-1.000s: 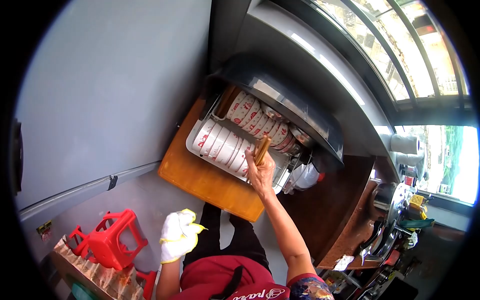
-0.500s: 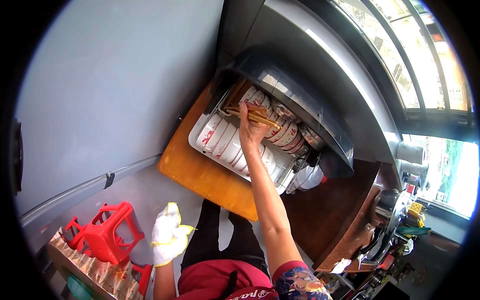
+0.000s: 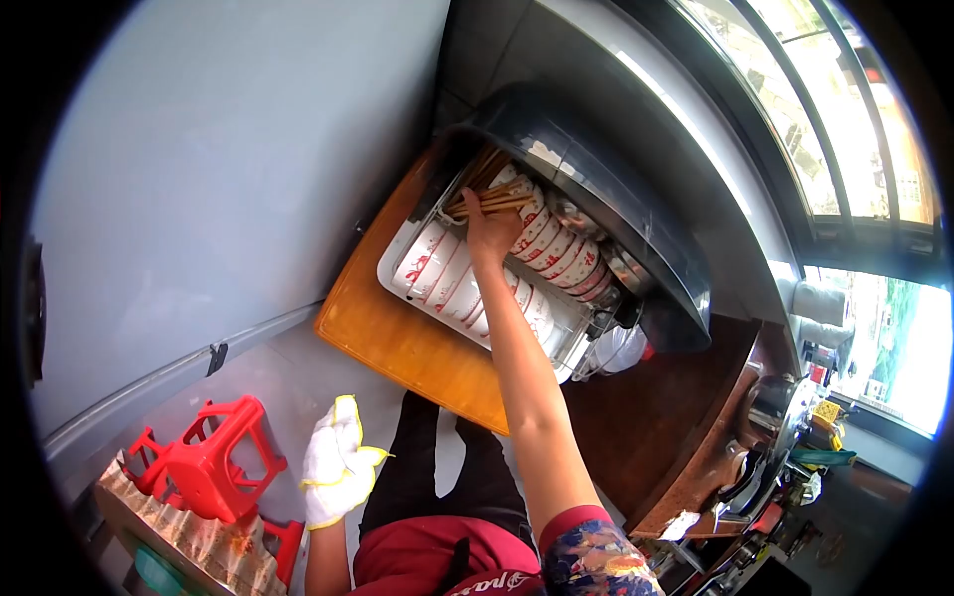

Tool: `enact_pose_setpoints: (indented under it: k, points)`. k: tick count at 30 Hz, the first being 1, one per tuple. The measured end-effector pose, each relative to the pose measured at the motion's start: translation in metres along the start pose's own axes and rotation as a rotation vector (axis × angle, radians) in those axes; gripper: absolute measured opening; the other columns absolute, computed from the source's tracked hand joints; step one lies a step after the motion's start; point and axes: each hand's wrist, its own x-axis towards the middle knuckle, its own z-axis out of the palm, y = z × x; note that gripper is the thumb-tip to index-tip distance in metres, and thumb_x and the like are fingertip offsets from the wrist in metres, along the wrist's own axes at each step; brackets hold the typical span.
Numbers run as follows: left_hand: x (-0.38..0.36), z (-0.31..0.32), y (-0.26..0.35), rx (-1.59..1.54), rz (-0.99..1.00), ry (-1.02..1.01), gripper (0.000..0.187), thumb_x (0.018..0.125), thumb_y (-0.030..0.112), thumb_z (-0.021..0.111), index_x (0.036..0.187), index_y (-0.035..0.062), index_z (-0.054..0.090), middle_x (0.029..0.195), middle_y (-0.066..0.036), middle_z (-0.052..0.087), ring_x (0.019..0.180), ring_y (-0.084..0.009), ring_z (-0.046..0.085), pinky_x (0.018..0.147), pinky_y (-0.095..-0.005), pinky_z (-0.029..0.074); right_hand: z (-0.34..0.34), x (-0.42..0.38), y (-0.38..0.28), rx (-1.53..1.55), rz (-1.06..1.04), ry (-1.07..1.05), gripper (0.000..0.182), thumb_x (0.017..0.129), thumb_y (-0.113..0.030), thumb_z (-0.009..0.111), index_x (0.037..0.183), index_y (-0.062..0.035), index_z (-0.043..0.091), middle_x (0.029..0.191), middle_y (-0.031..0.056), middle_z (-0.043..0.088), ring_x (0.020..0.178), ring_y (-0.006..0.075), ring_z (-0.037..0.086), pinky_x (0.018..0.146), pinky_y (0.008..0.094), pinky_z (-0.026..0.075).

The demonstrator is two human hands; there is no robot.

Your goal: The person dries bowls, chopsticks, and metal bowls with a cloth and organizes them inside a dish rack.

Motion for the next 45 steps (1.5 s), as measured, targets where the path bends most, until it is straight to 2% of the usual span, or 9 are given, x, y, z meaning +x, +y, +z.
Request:
enact_pose_setpoints:
  k: [6, 15, 18, 22, 25, 28, 30, 31, 45]
  points:
    - [0.000, 0.016, -0.017, -0.107, -0.042, 0.000, 0.016, 0.070, 0.005, 0.054, 0.083, 0.0007, 0.045, 0.070, -0.009, 0.039, 0.060, -0.0277, 0.039, 0.054, -0.0326, 0.036, 0.009, 0.021, -0.010, -0.089, 0.197, -0.124, 0.048, 0.067, -0.033, 0.078, 0.093, 0.0050, 0.065, 0.082, 0.0195, 0.066, 0.073, 0.0315, 0.064, 0.069, 0.0419, 0.049]
    - [0.008, 0.014, -0.006, -0.031, 0.129, 0.118, 0.013, 0.073, 0.002, 0.052, 0.083, 0.0012, 0.044, 0.067, -0.007, 0.041, 0.059, -0.0253, 0.040, 0.053, -0.0312, 0.037, 0.002, 0.017, -0.016, -0.013, -0.132, 0.152, 0.036, 0.077, -0.020, 0.068, 0.107, -0.0013, 0.061, 0.074, 0.0141, 0.060, 0.070, 0.0287, 0.059, 0.069, 0.0401, 0.048]
    - [0.013, 0.007, 0.005, -0.092, 0.031, 0.002, 0.014, 0.072, 0.002, 0.053, 0.083, 0.0003, 0.045, 0.069, -0.009, 0.044, 0.060, -0.0272, 0.042, 0.055, -0.0328, 0.038, 0.006, 0.027, -0.009, -0.207, -0.122, -0.110, 0.030, 0.083, -0.018, 0.059, 0.109, -0.0029, 0.060, 0.078, 0.0171, 0.064, 0.076, 0.0303, 0.063, 0.071, 0.0419, 0.049]
    - [0.011, 0.011, 0.008, -0.110, 0.072, 0.015, 0.014, 0.070, 0.003, 0.053, 0.081, 0.0000, 0.045, 0.069, -0.013, 0.044, 0.062, -0.0305, 0.044, 0.056, -0.0350, 0.039, 0.000, 0.035, -0.036, 0.123, 0.332, -0.311, 0.027, 0.090, -0.014, 0.049, 0.110, 0.0026, 0.057, 0.072, 0.0150, 0.062, 0.063, 0.0183, 0.064, 0.053, 0.0287, 0.051]
    - [0.015, 0.013, 0.007, -0.080, 0.194, 0.039, 0.013, 0.069, 0.002, 0.053, 0.079, 0.0000, 0.046, 0.070, -0.014, 0.044, 0.062, -0.0318, 0.045, 0.056, -0.0356, 0.039, 0.030, 0.040, 0.001, 0.267, -0.055, -0.027, 0.040, 0.089, -0.012, 0.048, 0.127, 0.0006, 0.047, 0.077, 0.0138, 0.061, 0.055, 0.0180, 0.062, 0.052, 0.0294, 0.052]
    - [0.025, 0.010, 0.004, 0.028, 0.326, 0.016, 0.016, 0.068, 0.004, 0.054, 0.082, -0.0020, 0.050, 0.075, -0.015, 0.049, 0.070, -0.0319, 0.049, 0.063, -0.0354, 0.041, -0.027, 0.005, -0.018, 0.195, 0.011, -0.152, 0.052, 0.087, -0.010, 0.048, 0.137, -0.0016, 0.036, 0.080, 0.0129, 0.060, 0.056, 0.0180, 0.061, 0.052, 0.0299, 0.052]
    - [0.021, 0.008, 0.005, 0.082, 0.255, -0.036, 0.025, 0.069, 0.010, 0.056, 0.090, -0.0051, 0.055, 0.083, -0.017, 0.055, 0.080, -0.0334, 0.054, 0.072, -0.0363, 0.045, -0.050, -0.018, 0.002, 0.105, 0.048, -0.127, 0.051, 0.086, -0.008, 0.049, 0.135, -0.0017, 0.039, 0.076, 0.0129, 0.060, 0.056, 0.0188, 0.062, 0.053, 0.0305, 0.051]
    - [0.021, 0.007, 0.007, 0.092, 0.216, -0.068, 0.029, 0.070, 0.012, 0.057, 0.092, -0.0061, 0.057, 0.085, -0.018, 0.057, 0.084, -0.0339, 0.056, 0.075, -0.0366, 0.046, -0.060, -0.028, 0.008, 0.047, 0.115, -0.097, 0.051, 0.086, -0.010, 0.053, 0.135, -0.0045, 0.039, 0.076, 0.0163, 0.062, 0.065, 0.0294, 0.064, 0.062, 0.0397, 0.051]
    - [0.026, 0.024, 0.005, 0.102, 0.347, 0.028, 0.016, 0.068, 0.003, 0.056, 0.080, 0.0015, 0.046, 0.068, -0.008, 0.043, 0.063, -0.0258, 0.047, 0.057, -0.0315, 0.040, -0.078, -0.037, 0.054, -0.284, -0.215, -0.028, 0.044, 0.085, -0.007, 0.053, 0.128, -0.0138, 0.048, 0.091, 0.0163, 0.066, 0.074, 0.0332, 0.065, 0.062, 0.0425, 0.052]
